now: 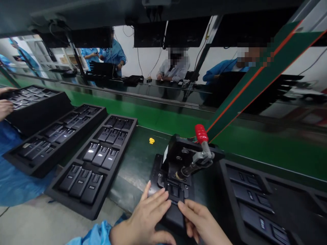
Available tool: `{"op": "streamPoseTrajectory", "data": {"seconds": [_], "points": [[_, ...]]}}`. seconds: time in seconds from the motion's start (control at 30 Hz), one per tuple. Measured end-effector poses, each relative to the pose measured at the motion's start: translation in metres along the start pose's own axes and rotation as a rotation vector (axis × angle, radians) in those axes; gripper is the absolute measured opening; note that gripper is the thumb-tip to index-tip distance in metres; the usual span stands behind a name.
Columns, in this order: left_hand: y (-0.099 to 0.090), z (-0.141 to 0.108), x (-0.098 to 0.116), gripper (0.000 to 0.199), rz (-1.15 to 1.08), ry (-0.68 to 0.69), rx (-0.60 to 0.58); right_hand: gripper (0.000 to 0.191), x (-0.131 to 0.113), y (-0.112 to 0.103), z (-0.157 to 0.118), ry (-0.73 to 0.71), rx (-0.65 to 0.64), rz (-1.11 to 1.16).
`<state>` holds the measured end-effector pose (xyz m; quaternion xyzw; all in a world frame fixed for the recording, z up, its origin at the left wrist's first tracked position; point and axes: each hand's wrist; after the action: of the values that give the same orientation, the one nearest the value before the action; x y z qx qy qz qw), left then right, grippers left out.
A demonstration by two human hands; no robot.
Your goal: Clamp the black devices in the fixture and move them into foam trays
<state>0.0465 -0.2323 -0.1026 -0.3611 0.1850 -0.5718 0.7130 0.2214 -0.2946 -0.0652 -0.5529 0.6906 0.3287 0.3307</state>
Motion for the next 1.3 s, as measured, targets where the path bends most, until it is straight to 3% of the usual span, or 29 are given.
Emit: {"op": "streamPoseTrajectory", "data": {"seconds": [0.17,0.33,0.47,0.67,0.97,1.17,1.23,1.3], "points": [[0.003,0.006,0.001,0.035,0.0,-0.059,0.05,0.047,-0.004,0.002,0.006,-0.014,0.089,-0.094],[0.005,0.014,0.005,0.023,-0.01,-0.098,0.098,0.048,-0.014,0.005,0.007,-0.033,0.249,-0.331],[0.008,0.014,0.01,0.021,-0.039,-0.145,0.214,0.044,-0.019,0.006,0.003,-0.068,0.341,-0.586],[0.012,0.008,0.011,0.015,-0.041,-0.155,0.184,0.044,-0.021,0.007,0.004,-0.024,0.355,-0.71],[0.004,0.017,0.011,0.023,0.002,-0.154,0.067,0.045,-0.02,0.003,0.005,-0.096,0.359,-0.704],[0.003,0.02,0.012,0.024,0.035,-0.14,0.057,0.043,-0.014,0.002,0.006,-0.123,0.366,-0.717],[0.003,0.021,0.012,0.025,0.034,-0.148,0.069,0.043,-0.023,-0.004,0.001,-0.135,0.379,-0.73],[0.003,0.022,0.012,0.026,0.031,-0.155,0.087,0.043,-0.043,-0.014,-0.011,-0.177,0.474,-0.721]]}}
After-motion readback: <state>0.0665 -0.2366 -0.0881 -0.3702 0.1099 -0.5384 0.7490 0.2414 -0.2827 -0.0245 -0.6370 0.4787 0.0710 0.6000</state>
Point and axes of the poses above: each hand's wrist, its own z-axis towards the middle knuckle, its own y-axis out of the palm, x = y × z, and after that the axes turned 9 degrees about z, right-handed
